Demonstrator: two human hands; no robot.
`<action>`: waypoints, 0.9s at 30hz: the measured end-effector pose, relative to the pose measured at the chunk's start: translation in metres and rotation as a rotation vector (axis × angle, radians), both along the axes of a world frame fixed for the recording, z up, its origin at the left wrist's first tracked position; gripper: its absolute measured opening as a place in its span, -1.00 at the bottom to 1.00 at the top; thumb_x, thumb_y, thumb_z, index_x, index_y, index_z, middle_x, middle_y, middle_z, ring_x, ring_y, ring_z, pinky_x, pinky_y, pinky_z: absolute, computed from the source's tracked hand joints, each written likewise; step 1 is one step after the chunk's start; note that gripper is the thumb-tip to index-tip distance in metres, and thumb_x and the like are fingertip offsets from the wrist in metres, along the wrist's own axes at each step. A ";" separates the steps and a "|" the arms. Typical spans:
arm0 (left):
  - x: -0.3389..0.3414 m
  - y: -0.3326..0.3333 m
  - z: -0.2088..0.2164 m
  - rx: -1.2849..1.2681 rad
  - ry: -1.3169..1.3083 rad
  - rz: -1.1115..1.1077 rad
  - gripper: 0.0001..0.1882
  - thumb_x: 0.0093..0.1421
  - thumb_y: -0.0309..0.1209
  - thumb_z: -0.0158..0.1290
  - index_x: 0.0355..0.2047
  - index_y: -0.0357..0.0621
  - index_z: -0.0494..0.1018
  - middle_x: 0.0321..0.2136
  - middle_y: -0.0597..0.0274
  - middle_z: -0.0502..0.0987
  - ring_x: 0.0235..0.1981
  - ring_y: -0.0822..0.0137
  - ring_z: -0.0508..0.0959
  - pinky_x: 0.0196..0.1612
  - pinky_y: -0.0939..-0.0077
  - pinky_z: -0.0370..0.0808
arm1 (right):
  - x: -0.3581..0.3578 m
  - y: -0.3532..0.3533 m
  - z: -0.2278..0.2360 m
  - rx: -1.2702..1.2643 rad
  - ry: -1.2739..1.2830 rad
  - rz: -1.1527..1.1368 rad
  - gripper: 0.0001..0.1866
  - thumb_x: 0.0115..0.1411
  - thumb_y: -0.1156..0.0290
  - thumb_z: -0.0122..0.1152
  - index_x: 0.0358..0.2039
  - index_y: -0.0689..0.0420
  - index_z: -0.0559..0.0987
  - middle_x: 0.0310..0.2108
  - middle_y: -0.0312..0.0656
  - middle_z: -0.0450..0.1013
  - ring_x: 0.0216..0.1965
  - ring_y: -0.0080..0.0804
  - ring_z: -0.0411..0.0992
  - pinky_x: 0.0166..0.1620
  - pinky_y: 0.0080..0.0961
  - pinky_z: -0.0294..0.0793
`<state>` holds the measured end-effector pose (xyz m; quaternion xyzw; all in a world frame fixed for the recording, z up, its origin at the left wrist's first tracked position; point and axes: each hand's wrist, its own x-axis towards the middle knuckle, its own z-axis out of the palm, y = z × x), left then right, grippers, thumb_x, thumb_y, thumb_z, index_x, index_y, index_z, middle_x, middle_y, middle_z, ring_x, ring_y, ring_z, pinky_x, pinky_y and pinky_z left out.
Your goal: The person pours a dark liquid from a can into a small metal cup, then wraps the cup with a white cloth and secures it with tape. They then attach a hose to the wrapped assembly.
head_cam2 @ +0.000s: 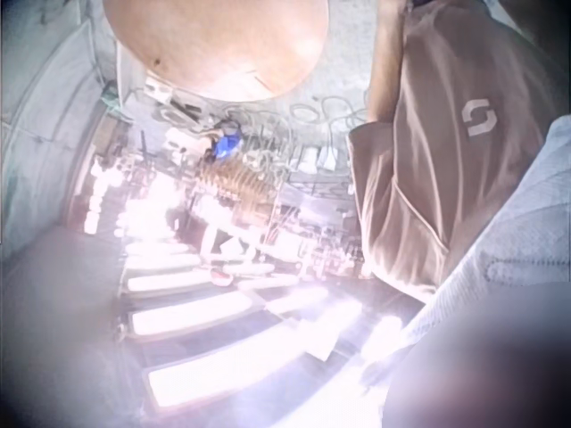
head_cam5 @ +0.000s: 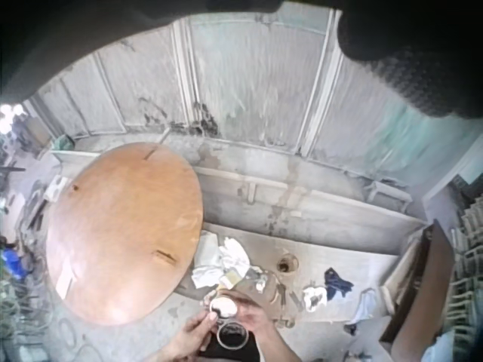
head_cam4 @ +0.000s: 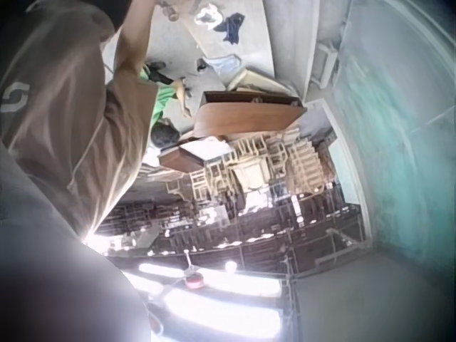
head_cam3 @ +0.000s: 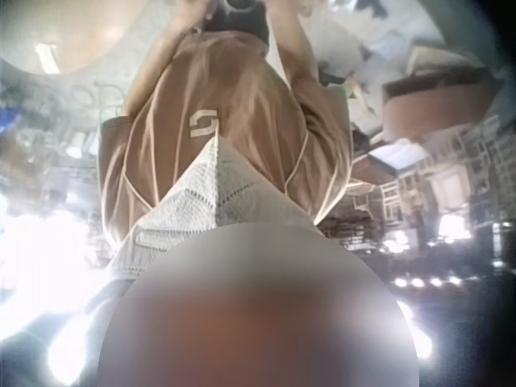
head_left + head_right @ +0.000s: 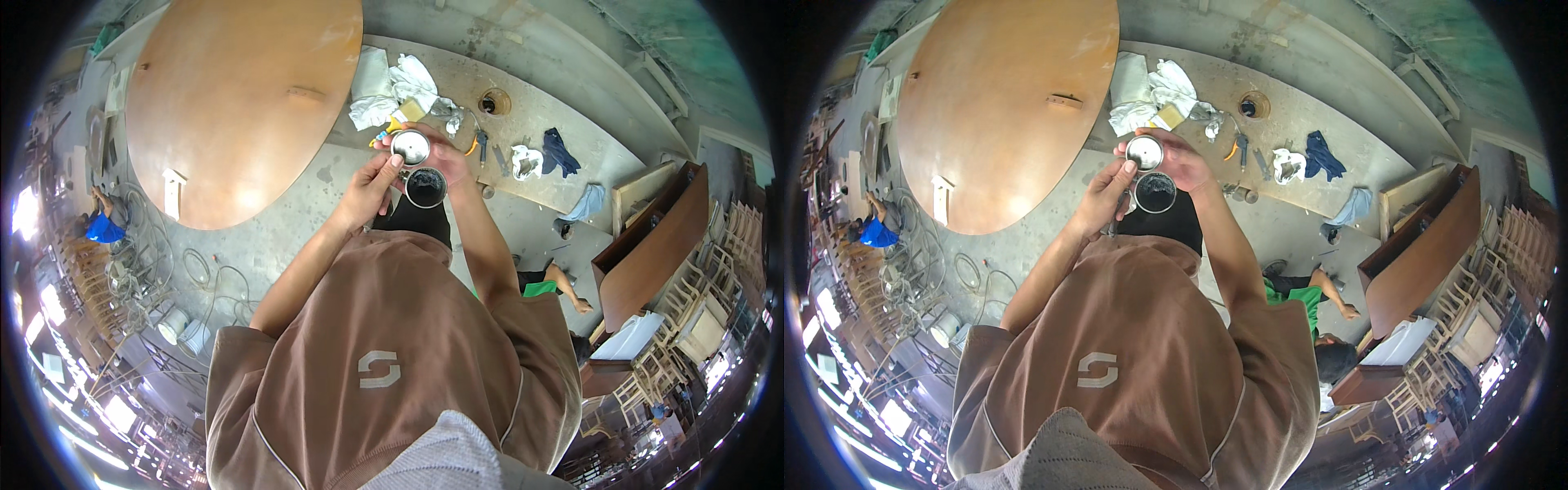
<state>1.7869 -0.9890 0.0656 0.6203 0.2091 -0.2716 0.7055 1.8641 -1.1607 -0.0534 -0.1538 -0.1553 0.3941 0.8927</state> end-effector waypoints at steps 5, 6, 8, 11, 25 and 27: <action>-0.026 0.021 0.015 -0.018 -0.085 0.003 -0.52 0.55 0.00 -0.14 -0.10 -0.15 0.56 -0.40 0.35 0.47 -0.68 0.61 0.32 -0.61 0.68 0.28 | -0.014 0.015 0.019 -0.050 -0.002 0.019 -0.34 0.31 0.20 0.27 0.34 0.24 0.39 0.20 0.15 0.47 0.24 -0.01 0.45 0.27 -0.09 0.43; -0.031 0.026 0.017 -0.023 -0.086 0.001 -0.52 0.54 0.00 -0.11 -0.09 -0.16 0.56 -0.37 0.31 0.51 -0.63 0.62 0.36 -0.61 0.69 0.30 | -0.012 0.014 0.023 -0.089 -0.020 0.000 -0.36 0.30 0.23 0.29 0.32 0.25 0.41 0.18 0.13 0.48 0.22 -0.04 0.47 0.26 -0.11 0.45; -0.037 0.036 0.017 -0.033 -0.084 0.008 -0.52 0.52 0.00 -0.07 -0.06 -0.19 0.57 -0.31 0.24 0.59 -0.54 0.63 0.44 -0.62 0.71 0.34 | -0.009 0.011 0.033 -0.160 -0.081 0.004 -0.48 0.30 0.36 0.30 0.22 0.29 0.51 0.14 0.04 0.53 0.17 -0.12 0.51 0.25 -0.14 0.47; -0.044 0.049 0.016 0.000 -0.040 0.034 -0.51 0.52 0.00 -0.07 -0.09 -0.21 0.58 -0.28 0.24 0.60 -0.46 0.61 0.49 -0.61 0.70 0.37 | -0.011 0.013 0.044 -0.398 -0.008 0.007 -0.57 0.31 0.43 0.28 0.16 0.30 0.56 0.12 0.00 0.55 0.15 -0.18 0.52 0.26 -0.15 0.47; -0.063 0.074 0.018 -0.031 -0.094 0.042 -0.47 0.52 0.03 -0.09 -0.05 -0.23 0.57 -0.21 0.22 0.61 -0.35 0.56 0.57 -0.60 0.69 0.39 | -0.029 0.043 0.050 -0.231 -0.062 0.176 -0.43 0.16 0.19 0.32 0.11 0.20 0.42 0.06 0.02 0.53 0.14 -0.12 0.50 0.26 -0.15 0.41; -0.063 0.078 0.019 -0.032 -0.098 0.022 -0.47 0.51 0.03 -0.08 -0.05 -0.23 0.57 -0.21 0.23 0.61 -0.35 0.56 0.57 -0.60 0.69 0.39 | -0.028 0.045 0.060 -0.269 -0.059 0.145 -0.39 0.16 0.18 0.32 0.15 0.21 0.40 0.06 0.02 0.53 0.14 -0.12 0.49 0.25 -0.16 0.41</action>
